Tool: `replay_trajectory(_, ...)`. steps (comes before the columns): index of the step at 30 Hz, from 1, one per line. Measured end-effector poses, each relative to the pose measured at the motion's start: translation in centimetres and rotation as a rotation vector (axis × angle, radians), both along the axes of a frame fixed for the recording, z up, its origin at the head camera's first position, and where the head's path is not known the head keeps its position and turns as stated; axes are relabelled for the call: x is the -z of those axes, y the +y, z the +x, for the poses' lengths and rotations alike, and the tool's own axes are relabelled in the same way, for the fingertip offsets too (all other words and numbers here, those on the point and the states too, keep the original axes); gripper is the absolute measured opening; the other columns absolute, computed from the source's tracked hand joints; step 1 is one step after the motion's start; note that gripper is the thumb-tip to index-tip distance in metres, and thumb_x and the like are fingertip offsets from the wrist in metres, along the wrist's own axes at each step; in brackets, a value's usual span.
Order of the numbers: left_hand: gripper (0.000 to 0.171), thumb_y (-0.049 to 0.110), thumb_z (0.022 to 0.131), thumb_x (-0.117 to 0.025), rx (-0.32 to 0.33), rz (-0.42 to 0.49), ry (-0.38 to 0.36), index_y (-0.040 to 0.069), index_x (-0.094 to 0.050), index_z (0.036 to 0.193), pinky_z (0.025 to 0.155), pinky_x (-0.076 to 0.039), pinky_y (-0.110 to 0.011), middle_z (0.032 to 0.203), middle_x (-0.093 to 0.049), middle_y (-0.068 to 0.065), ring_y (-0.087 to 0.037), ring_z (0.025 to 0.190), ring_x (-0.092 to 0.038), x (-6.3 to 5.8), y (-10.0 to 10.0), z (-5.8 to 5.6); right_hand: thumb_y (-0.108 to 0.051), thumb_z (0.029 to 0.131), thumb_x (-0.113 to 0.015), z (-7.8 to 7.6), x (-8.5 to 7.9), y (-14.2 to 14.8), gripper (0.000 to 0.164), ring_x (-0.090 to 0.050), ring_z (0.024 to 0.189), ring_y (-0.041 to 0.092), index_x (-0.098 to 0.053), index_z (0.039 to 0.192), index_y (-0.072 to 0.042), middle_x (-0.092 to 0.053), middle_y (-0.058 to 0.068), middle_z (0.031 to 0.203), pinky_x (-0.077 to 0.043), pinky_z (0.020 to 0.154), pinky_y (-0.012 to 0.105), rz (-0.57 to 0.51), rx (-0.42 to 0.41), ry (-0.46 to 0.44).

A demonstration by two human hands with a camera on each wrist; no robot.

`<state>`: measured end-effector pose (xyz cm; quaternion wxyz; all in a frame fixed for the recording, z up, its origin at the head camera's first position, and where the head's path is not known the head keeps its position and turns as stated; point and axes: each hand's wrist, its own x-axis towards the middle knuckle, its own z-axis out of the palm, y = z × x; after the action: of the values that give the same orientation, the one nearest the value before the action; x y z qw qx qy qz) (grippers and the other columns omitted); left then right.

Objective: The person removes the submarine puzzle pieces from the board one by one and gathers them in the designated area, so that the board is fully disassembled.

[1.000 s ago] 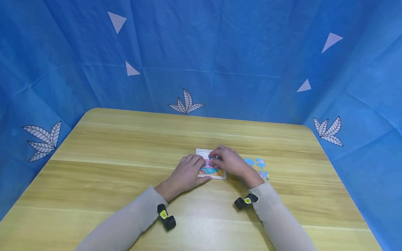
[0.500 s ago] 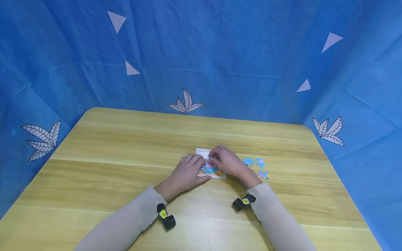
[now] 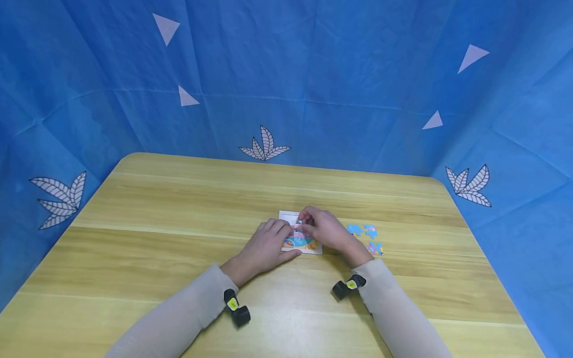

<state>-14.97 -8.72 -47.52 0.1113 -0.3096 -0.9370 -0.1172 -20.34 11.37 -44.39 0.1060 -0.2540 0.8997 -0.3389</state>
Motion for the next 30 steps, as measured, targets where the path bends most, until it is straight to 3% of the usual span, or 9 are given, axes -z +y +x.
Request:
replay_trajectory(6,0.042,0.049,0.091,-0.065,0.086,0.077,0.014,0.012,-0.063,0.11,0.096,-0.045,-0.04,0.115,-0.058,-0.003,-0.022,0.109,-0.053,0.0,-0.1,0.0,-0.012,0.097,-0.062,0.0,0.1,0.1,0.01,-0.058,0.068,0.011,-0.061,0.105,-0.007,-0.062,-0.001,0.085,-0.051,0.063,0.028,-0.033,0.004,-0.016)
replay_trajectory(11,0.035,0.045,0.093,-0.064,0.127,0.082,0.014,0.016,-0.066,0.112,0.095,-0.045,-0.039,0.117,-0.059,-0.002,-0.02,0.109,-0.053,0.0,-0.1,0.0,-0.008,0.097,-0.061,0.0,0.0,0.1,0.008,-0.058,0.066,0.011,-0.061,0.105,-0.007,-0.062,-0.001,0.083,-0.051,0.063,0.029,-0.036,0.006,-0.011)
replay_trajectory(23,0.03,0.044,0.093,-0.064,0.14,0.087,0.019,0.019,-0.067,0.11,0.096,-0.045,-0.039,0.117,-0.059,-0.002,-0.02,0.11,-0.053,0.0,-0.1,-0.1,-0.013,0.098,-0.061,0.2,-0.4,0.6,0.009,-0.06,0.073,0.014,-0.062,0.106,-0.009,-0.062,0.0,0.087,-0.053,0.064,0.031,-0.109,0.003,-0.046)
replay_trajectory(30,0.033,0.046,0.094,-0.062,0.122,0.069,-0.006,0.019,-0.067,0.113,0.095,-0.045,-0.039,0.116,-0.058,-0.002,-0.02,0.108,-0.052,-0.1,0.0,0.0,-0.016,0.098,-0.061,0.1,-1.0,1.0,0.006,-0.06,0.081,0.015,-0.063,0.103,-0.013,-0.063,-0.002,0.088,-0.051,0.072,0.034,-0.085,0.04,-0.002)
